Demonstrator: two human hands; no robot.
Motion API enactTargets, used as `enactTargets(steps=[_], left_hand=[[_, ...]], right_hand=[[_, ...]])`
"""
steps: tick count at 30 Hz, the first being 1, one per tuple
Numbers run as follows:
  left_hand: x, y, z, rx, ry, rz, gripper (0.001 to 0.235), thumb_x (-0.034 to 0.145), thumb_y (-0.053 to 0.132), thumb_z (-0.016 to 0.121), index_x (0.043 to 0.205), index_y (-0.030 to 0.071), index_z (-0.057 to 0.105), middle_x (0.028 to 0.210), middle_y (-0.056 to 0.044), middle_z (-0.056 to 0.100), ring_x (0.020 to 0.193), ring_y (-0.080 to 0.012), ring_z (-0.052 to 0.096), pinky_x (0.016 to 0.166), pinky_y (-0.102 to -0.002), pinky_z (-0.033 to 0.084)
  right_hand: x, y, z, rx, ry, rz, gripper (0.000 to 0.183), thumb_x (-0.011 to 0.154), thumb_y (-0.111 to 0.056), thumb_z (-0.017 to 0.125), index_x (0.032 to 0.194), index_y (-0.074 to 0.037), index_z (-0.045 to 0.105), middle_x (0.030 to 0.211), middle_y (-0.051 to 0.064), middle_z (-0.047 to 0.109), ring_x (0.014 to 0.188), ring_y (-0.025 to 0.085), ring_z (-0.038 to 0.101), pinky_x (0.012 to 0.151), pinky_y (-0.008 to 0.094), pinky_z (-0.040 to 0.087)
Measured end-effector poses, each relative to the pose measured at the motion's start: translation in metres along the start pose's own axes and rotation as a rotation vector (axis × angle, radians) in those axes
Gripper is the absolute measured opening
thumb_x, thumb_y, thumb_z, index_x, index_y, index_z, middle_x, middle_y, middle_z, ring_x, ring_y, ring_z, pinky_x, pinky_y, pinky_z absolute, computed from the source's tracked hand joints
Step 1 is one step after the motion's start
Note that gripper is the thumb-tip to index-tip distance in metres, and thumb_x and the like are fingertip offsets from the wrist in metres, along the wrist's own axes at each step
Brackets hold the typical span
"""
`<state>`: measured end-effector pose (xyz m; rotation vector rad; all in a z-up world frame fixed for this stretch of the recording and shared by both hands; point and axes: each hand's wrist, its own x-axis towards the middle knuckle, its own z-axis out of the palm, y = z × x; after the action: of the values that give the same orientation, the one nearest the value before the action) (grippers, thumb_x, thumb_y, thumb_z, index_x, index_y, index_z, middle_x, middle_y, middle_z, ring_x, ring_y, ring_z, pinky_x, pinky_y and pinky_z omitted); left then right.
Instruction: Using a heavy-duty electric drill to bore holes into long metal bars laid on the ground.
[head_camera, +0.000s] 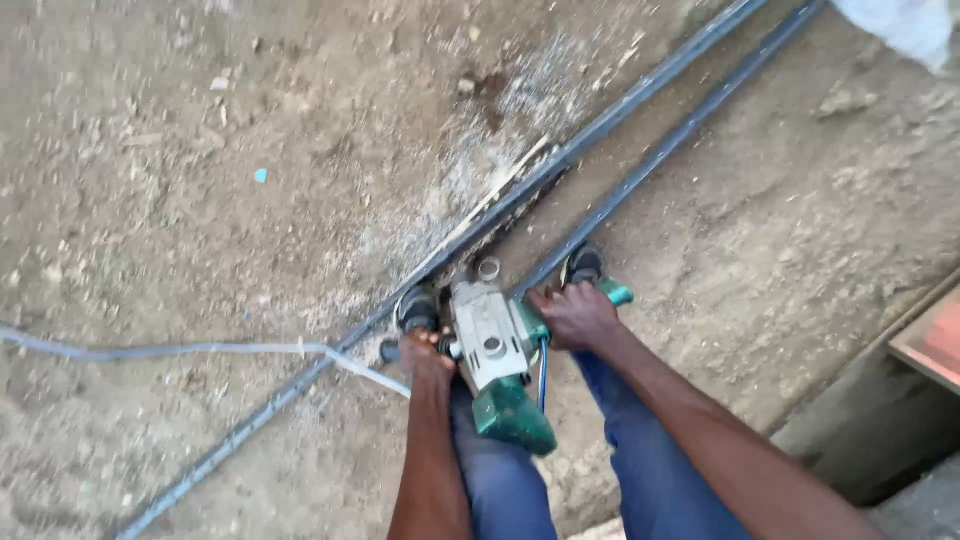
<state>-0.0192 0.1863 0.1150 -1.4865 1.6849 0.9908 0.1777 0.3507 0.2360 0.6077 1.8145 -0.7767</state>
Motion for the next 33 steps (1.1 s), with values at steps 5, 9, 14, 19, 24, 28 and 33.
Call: enactTargets(steps=[5,9,14,19,24,28,33], left_hand=[[-0.073,0.031,-0.007,0.063,0.015,-0.059,0.035,0.098,0.01,0.051,0.067,0.015,0.035,0.057,0.004,0.037,0.045,-0.0078,0.048,0.063,-0.04,0.069],[0.017,0.002,-0.002,-0.018,0.16,-0.003,0.026,0.087,0.01,0.061,0.063,0.007,0.051,0.057,-0.002,0.047,0.037,-0.0141,0.051,0.065,-0.057,0.07],[0.105,-0.039,-0.035,-0.177,-0.777,0.011,0.012,0.098,0.016,0.046,0.103,0.008,0.039,0.1,-0.002,0.04,0.082,-0.0181,0.043,0.093,-0.055,0.042],[0.179,-0.034,-0.076,-0.364,-2.098,0.047,0.055,0.113,0.029,0.027,0.164,0.01,0.022,0.166,-0.002,0.032,0.149,-0.0214,0.031,0.134,-0.047,0.002],[0.162,-0.026,-0.07,-0.378,-2.18,0.074,0.056,0.113,0.026,0.03,0.165,0.009,0.019,0.167,-0.004,0.029,0.151,-0.0227,0.027,0.134,-0.048,0.0],[0.151,-0.018,-0.038,-0.375,-2.295,0.091,0.057,0.114,0.024,0.032,0.166,0.007,0.016,0.169,-0.006,0.026,0.153,-0.0242,0.023,0.134,-0.048,-0.001],[0.134,-0.005,-0.037,-0.38,-2.376,0.109,0.059,0.114,0.021,0.035,0.166,0.006,0.013,0.17,-0.008,0.023,0.155,-0.0257,0.018,0.134,-0.049,-0.002]], right_hand=[[-0.005,-0.007,-0.015,0.081,-0.063,0.014,0.088,0.075,-0.028,0.075,0.153,-0.019,0.034,0.123,0.021,0.069,0.103,0.046,0.073,0.088,0.054,0.057],[-0.001,-0.006,-0.004,0.073,-0.057,-0.003,0.091,0.078,-0.029,0.074,0.155,-0.018,0.028,0.122,0.021,0.07,0.103,0.046,0.073,0.087,0.054,0.058],[-0.008,-0.007,-0.01,0.105,-0.019,-0.006,0.079,0.076,-0.023,0.073,0.147,-0.016,0.039,0.122,0.021,0.069,0.096,0.046,0.075,0.086,0.054,0.06],[-0.001,-0.003,-0.002,0.047,-0.011,-0.043,0.082,0.078,-0.028,0.075,0.15,-0.016,0.037,0.122,0.02,0.07,0.098,0.044,0.075,0.086,0.053,0.06],[-0.001,0.001,0.009,0.035,0.004,-0.029,0.085,0.075,-0.033,0.073,0.15,-0.019,0.036,0.122,0.016,0.069,0.096,0.044,0.075,0.084,0.054,0.061],[0.011,0.012,0.016,-0.014,0.072,-0.018,0.09,0.074,-0.037,0.076,0.153,-0.018,0.037,0.118,0.015,0.071,0.096,0.042,0.076,0.084,0.053,0.061],[0.001,0.003,-0.002,0.022,0.012,-0.049,0.095,0.075,-0.041,0.08,0.155,-0.014,0.036,0.121,0.021,0.071,0.102,0.044,0.074,0.086,0.055,0.059]])
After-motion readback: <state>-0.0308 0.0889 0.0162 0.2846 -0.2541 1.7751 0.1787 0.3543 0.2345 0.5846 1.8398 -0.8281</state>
